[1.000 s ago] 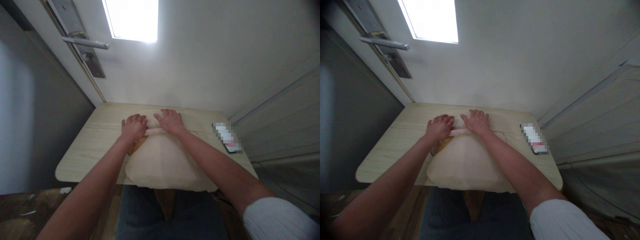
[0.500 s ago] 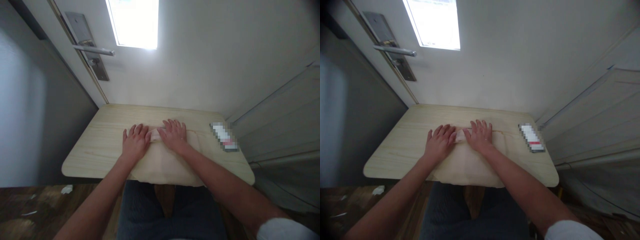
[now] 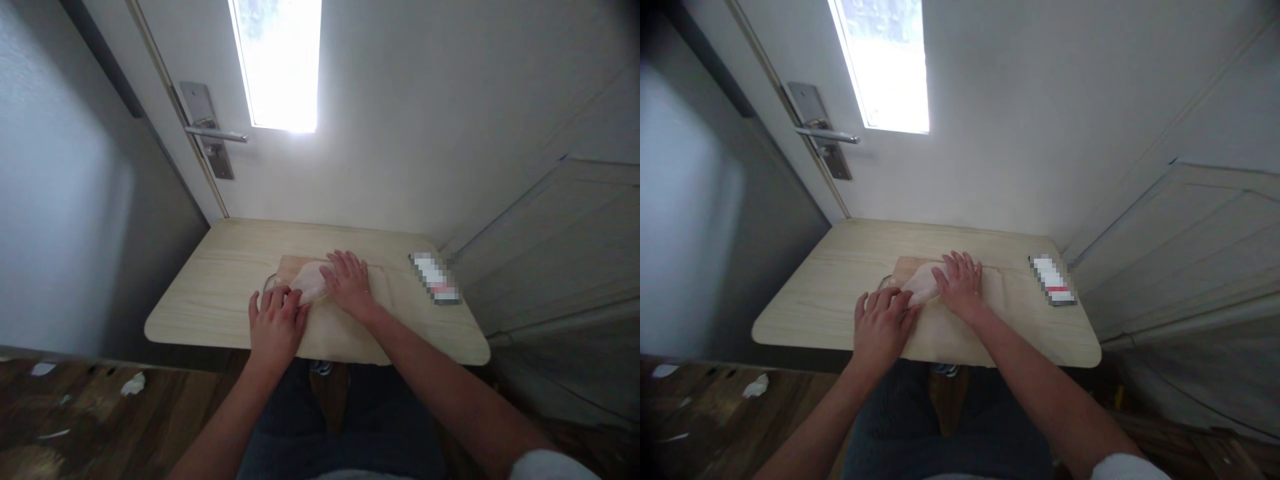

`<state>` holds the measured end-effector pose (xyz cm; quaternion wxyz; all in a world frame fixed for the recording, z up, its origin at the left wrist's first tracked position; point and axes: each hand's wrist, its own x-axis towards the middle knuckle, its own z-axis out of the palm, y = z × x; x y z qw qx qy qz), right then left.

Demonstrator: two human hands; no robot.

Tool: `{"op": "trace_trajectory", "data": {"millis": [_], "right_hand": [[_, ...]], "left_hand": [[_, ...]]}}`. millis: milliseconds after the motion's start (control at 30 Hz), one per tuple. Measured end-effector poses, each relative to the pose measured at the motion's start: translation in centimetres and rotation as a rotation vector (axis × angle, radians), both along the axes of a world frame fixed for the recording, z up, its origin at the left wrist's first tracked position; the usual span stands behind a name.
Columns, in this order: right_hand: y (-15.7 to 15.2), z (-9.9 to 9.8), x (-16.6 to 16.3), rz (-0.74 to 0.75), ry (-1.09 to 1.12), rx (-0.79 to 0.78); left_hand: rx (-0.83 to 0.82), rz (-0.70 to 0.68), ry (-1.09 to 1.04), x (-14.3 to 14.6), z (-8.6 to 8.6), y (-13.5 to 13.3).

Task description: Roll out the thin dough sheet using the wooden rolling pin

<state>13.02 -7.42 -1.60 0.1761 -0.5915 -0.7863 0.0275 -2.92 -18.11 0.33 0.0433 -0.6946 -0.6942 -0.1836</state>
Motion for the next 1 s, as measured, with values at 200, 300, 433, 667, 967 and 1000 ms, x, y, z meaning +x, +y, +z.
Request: {"op": "trace_trajectory", "data": {"millis": [200,300,433,667,967,1000], "right_hand": [[2.4,0.2,-2.9,0.096,-0.076,-0.035],[3.0,0.2,-3.8,0.109,-0.096,-0.039],[3.7,0.3,-4.7,0.113,-0.115,-0.041],[6.0,0.5,-7.3,0.109,-0.094,-0.029],[7.9,0.4,-9.6,0.101,-0.020,0.022],[8.1,0.4,-9.9,0.102,-0.020,0.011]], "left_hand": [[-0.016,0.149,-0.042,0.8,-1.3,-2.1],[-0.010,0.127,-0.059,0.9,-2.0,-2.2],[-0.029,0.098,-0.057,0.4,-2.3,-1.8],[-0.002,0.119,-0.013,-1.6,-2.0,0.3],[-0.053,0.127,0.018,-3.6,-2.1,2.0],[-0.061,0.125,0.020,-3.8,-2.1,2.1]]}}
